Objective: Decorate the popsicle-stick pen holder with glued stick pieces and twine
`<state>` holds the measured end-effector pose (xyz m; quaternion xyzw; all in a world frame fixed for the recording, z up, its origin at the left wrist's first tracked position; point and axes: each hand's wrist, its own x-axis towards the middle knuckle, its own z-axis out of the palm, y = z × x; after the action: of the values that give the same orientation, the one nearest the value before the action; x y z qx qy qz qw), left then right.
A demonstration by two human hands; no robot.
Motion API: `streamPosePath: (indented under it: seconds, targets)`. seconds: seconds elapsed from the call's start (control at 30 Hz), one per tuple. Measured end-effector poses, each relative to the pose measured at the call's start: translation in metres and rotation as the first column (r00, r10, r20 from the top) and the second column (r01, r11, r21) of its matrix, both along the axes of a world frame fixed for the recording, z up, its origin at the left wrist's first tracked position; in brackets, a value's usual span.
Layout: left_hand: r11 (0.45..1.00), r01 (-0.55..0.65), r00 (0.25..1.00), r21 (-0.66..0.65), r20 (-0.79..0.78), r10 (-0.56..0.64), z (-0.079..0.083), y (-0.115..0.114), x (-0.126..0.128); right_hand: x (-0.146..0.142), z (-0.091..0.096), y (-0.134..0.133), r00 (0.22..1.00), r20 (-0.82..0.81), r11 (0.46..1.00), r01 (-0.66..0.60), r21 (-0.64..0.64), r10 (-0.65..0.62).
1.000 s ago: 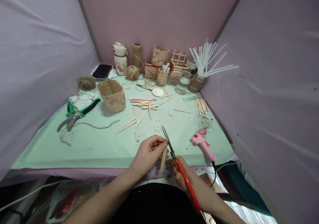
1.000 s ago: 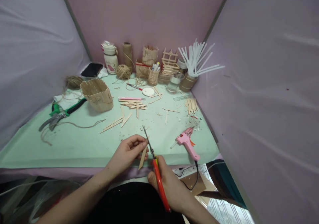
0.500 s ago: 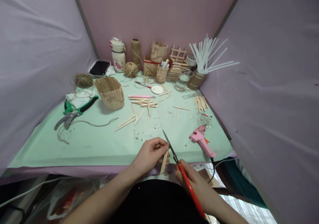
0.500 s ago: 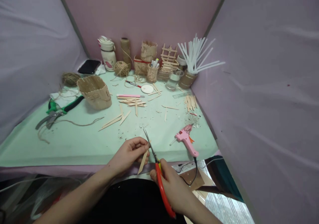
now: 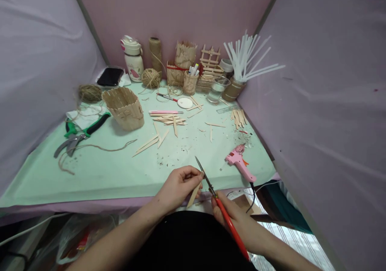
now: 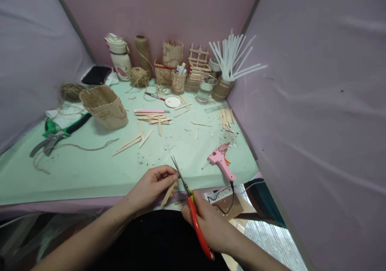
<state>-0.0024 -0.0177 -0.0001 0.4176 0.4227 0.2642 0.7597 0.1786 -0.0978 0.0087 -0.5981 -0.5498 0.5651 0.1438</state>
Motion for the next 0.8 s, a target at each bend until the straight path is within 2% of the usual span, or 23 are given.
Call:
streamPosePath:
  seconds: [0.1, 0.3, 0.47, 0.67, 0.8]
  targets:
    - [1.000, 0.025, 1.000, 0.000, -0.019, -0.025, 0.002, 0.000, -0.001, 0.000, -0.001, 0.001, 0.999, -0.020, 0.999, -0.032, 0.014, 0.032]
    - [0.999, -0.020, 1.000, -0.040, 0.005, 0.021, 0.000, -0.001, 0.001, -0.008, -0.001, 0.002, 0.998, 0.051, 0.998, 0.039, 0.050, -0.042]
    - [0.997, 0.000, 1.000, -0.082, -0.005, 0.000, 0.000, -0.001, 0.000, -0.007, 0.004, 0.003, 0.996, 0.074, 0.999, 0.050, -0.014, -0.049]
    - [0.991, 0.039, 0.999, -0.126, -0.018, -0.042, -0.002, -0.001, -0.006, -0.002, 0.015, 0.008, 0.997, 0.079, 0.998, 0.007, -0.069, -0.002]
    - [0.996, 0.079, 0.996, -0.050, -0.033, -0.081, -0.004, 0.000, -0.010, 0.001, 0.021, 0.011, 0.997, 0.009, 0.995, -0.078, -0.059, 0.078]
